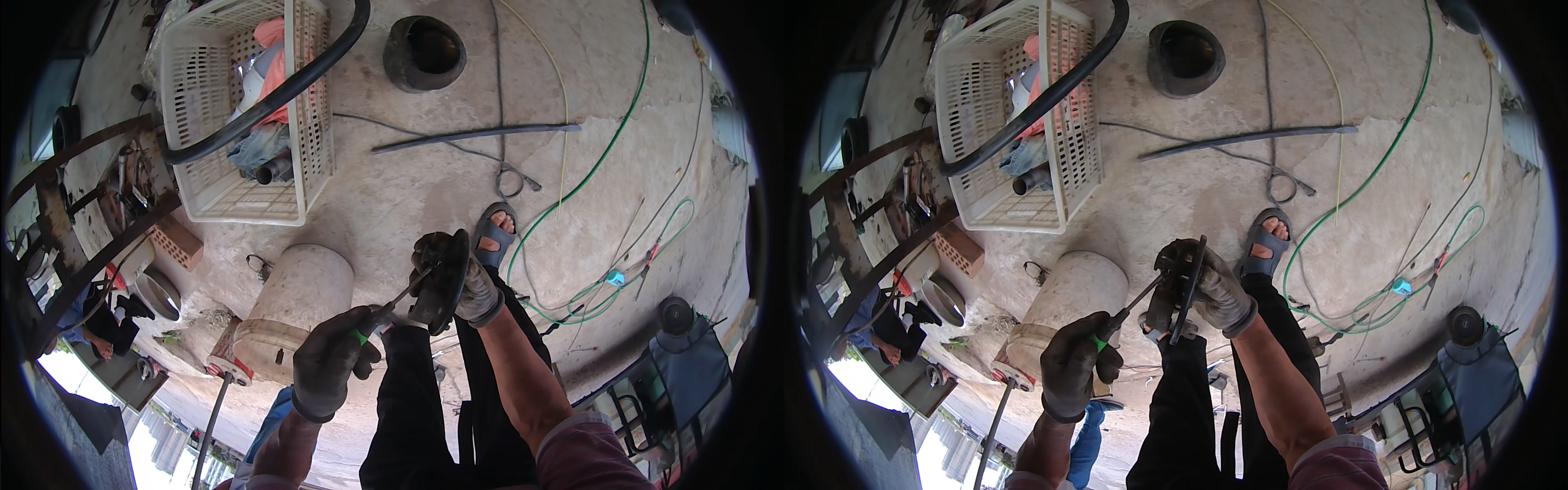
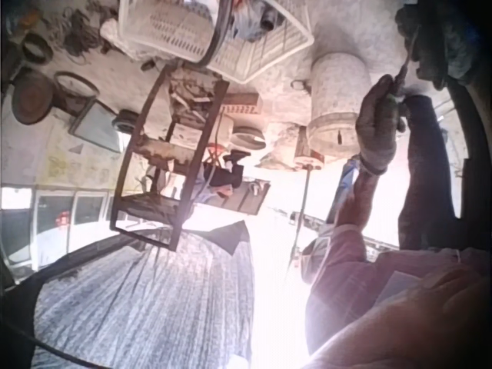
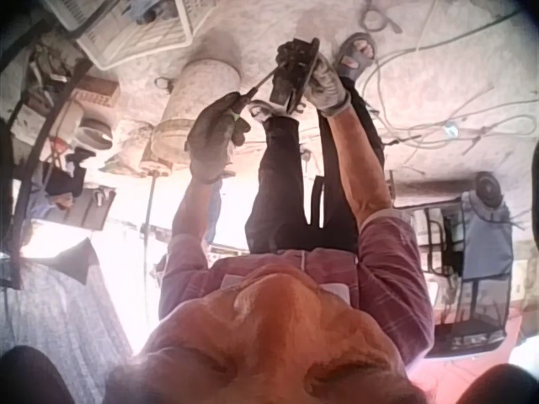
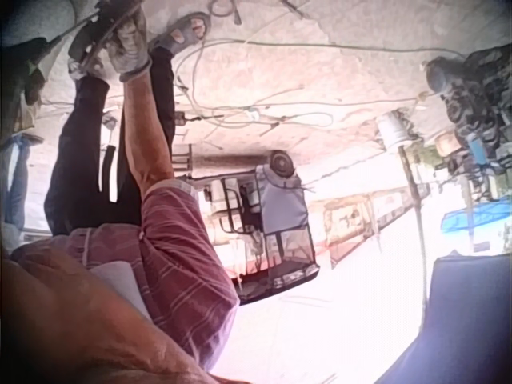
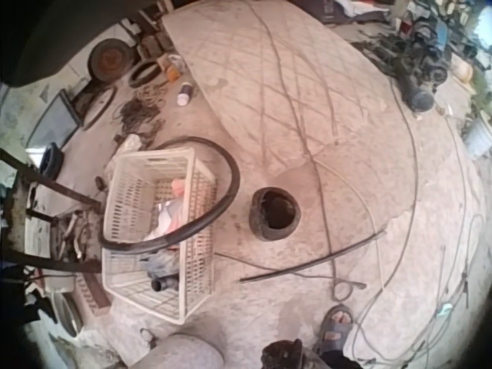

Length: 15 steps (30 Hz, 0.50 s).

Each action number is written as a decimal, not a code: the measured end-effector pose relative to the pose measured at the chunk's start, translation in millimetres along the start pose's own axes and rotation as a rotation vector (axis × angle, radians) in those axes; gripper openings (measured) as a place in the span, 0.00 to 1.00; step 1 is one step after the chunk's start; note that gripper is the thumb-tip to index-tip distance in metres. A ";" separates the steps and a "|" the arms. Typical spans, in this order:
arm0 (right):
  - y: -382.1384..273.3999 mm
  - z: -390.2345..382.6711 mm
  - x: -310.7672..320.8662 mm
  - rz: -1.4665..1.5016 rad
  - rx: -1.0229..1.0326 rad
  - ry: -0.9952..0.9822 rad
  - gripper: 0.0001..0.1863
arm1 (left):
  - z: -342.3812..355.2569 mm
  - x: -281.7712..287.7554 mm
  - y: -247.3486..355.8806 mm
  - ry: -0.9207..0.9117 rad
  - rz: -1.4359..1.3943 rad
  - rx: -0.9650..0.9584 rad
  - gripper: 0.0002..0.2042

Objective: The person sits on the ground and uses a hammer, screwdriver, and pliers to disassemble and adjust a circular mechanical component. They repeatedly strike, pry, and rotate parts of the assembly while handling it with gloved hands.

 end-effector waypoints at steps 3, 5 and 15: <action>5.5 0.0 2.1 0.010 0.000 0.001 0.45 | -2.1 -2.3 -3.0 0.089 0.149 -0.085 0.21; 6.6 -0.7 0.8 0.011 -0.013 0.006 0.44 | -3.5 5.9 -8.2 0.093 0.278 -0.164 0.23; 14.0 -1.9 -5.5 0.020 -0.028 0.005 0.37 | 1.3 11.9 -25.0 0.162 0.623 -0.447 0.23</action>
Point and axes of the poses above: each hand's wrist, its own z-axis towards the middle knuckle, its own x-axis out of the back of the hand, y = z × x, the point moved 4 cm from there along z, towards the middle knuckle, and after that the axes turned 4 degrees about -z, right-handed, at the moved point
